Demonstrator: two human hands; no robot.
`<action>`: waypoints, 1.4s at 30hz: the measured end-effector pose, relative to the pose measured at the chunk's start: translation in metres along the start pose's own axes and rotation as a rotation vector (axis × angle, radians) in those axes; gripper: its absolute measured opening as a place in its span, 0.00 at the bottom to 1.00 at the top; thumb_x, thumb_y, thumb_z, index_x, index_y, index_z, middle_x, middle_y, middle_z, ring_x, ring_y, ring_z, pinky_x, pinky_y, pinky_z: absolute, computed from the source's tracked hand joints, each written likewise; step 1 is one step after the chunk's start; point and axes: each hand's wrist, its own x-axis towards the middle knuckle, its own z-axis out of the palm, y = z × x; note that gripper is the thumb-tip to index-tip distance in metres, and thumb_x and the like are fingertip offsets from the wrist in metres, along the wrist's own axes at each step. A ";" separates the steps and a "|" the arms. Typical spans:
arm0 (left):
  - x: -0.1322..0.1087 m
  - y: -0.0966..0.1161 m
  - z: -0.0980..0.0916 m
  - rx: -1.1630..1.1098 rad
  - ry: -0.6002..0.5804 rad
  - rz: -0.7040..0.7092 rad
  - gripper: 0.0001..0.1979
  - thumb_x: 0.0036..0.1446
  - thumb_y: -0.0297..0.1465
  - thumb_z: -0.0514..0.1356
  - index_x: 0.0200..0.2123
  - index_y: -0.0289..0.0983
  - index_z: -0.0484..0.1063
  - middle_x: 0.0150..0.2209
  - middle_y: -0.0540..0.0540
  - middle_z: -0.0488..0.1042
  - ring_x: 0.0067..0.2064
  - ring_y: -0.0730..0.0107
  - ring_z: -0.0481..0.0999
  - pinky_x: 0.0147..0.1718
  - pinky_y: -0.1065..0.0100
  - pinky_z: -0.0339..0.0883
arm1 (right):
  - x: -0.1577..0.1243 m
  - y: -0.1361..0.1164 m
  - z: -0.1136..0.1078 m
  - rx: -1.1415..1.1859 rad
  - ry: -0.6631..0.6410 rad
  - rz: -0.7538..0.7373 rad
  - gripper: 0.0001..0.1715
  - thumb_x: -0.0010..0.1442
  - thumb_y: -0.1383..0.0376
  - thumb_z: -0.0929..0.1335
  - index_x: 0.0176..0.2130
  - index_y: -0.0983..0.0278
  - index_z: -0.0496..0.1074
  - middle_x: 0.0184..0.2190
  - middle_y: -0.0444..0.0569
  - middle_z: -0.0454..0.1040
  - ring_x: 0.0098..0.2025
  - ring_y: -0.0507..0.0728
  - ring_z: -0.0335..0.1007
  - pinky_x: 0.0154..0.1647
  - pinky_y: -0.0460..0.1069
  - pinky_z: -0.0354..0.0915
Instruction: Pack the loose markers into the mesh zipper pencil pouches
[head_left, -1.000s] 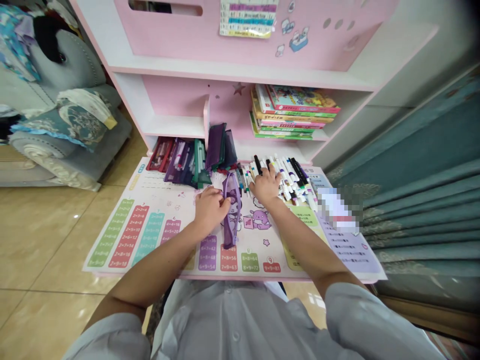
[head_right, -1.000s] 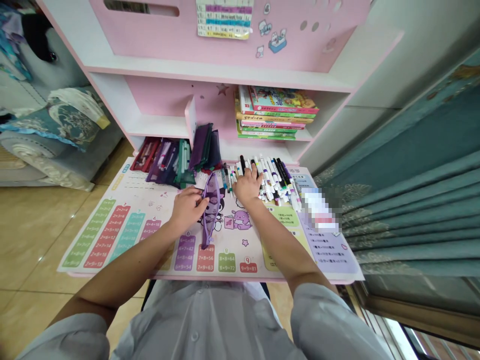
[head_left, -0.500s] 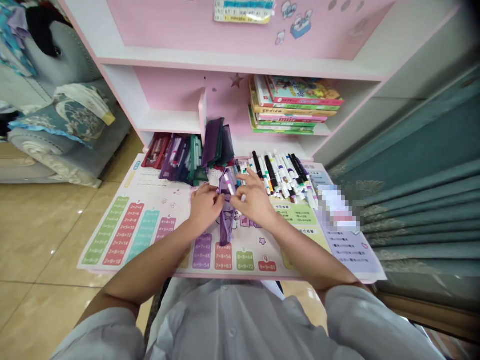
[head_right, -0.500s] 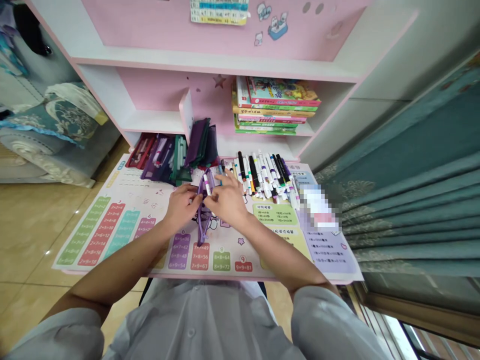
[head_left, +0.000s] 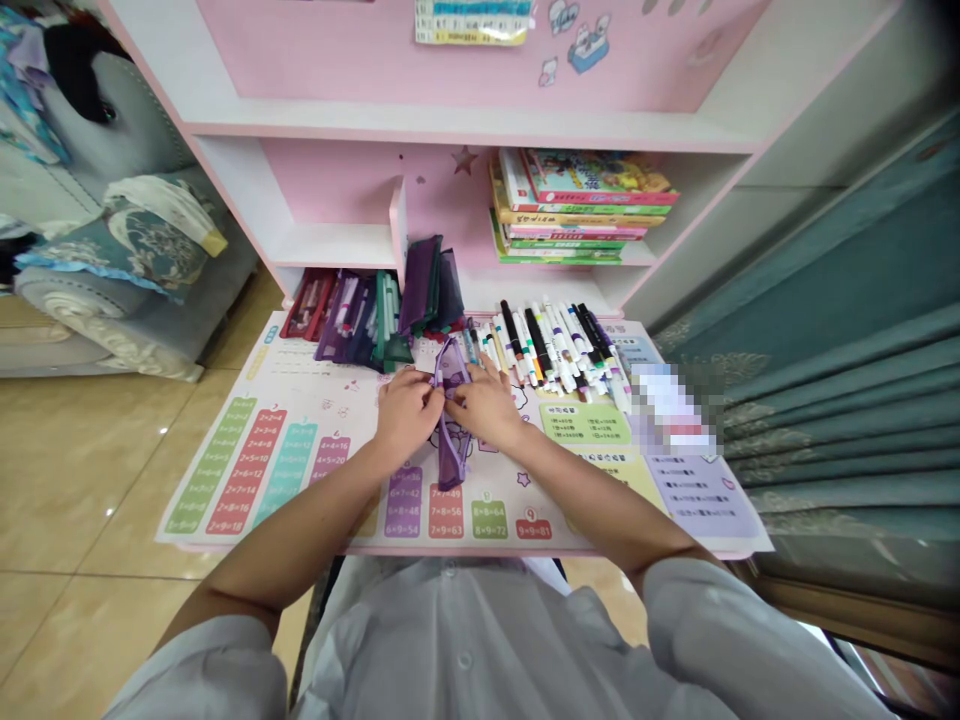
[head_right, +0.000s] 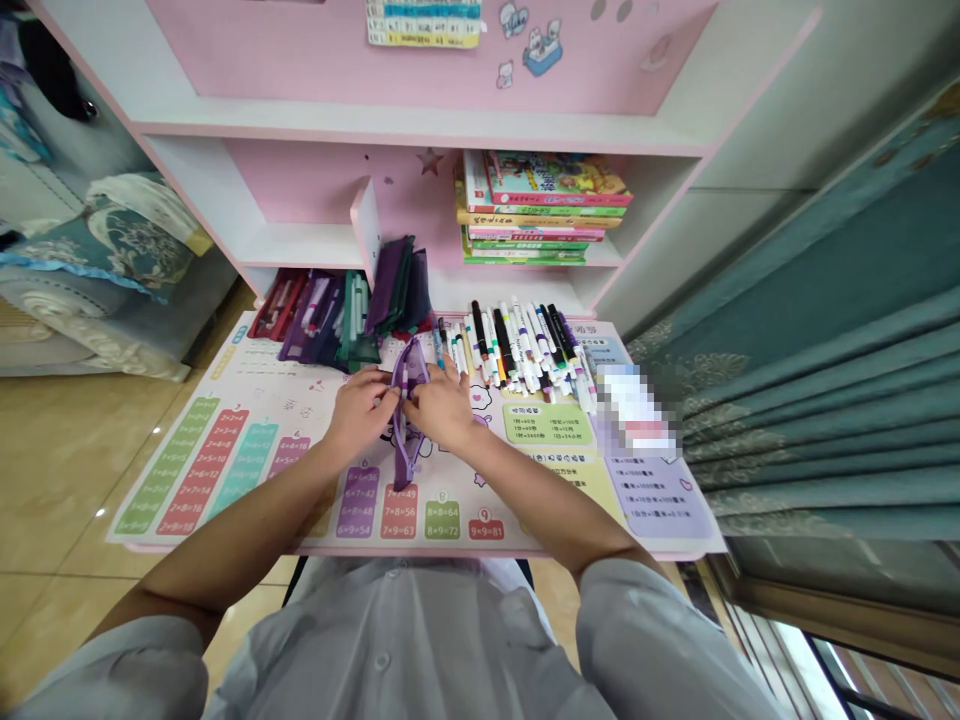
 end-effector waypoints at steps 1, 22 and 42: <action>0.000 0.000 0.000 -0.001 0.004 -0.001 0.16 0.62 0.32 0.55 0.25 0.39 0.77 0.47 0.44 0.80 0.58 0.58 0.72 0.60 0.56 0.63 | 0.003 0.003 -0.002 0.025 0.033 -0.003 0.16 0.61 0.58 0.68 0.29 0.62 0.81 0.61 0.58 0.70 0.71 0.72 0.49 0.65 0.72 0.53; 0.001 -0.002 0.002 -0.032 -0.004 -0.011 0.16 0.62 0.35 0.56 0.25 0.39 0.77 0.46 0.43 0.79 0.56 0.58 0.73 0.58 0.57 0.64 | 0.043 0.065 0.008 -0.239 0.218 0.108 0.14 0.56 0.59 0.72 0.33 0.68 0.82 0.64 0.62 0.64 0.71 0.77 0.44 0.67 0.74 0.48; 0.000 -0.001 0.004 -0.002 0.015 -0.013 0.15 0.62 0.34 0.57 0.25 0.39 0.76 0.46 0.43 0.79 0.55 0.58 0.75 0.58 0.56 0.66 | 0.037 0.049 0.000 -0.348 0.206 0.178 0.20 0.58 0.63 0.64 0.44 0.68 0.81 0.65 0.59 0.64 0.72 0.74 0.42 0.66 0.75 0.45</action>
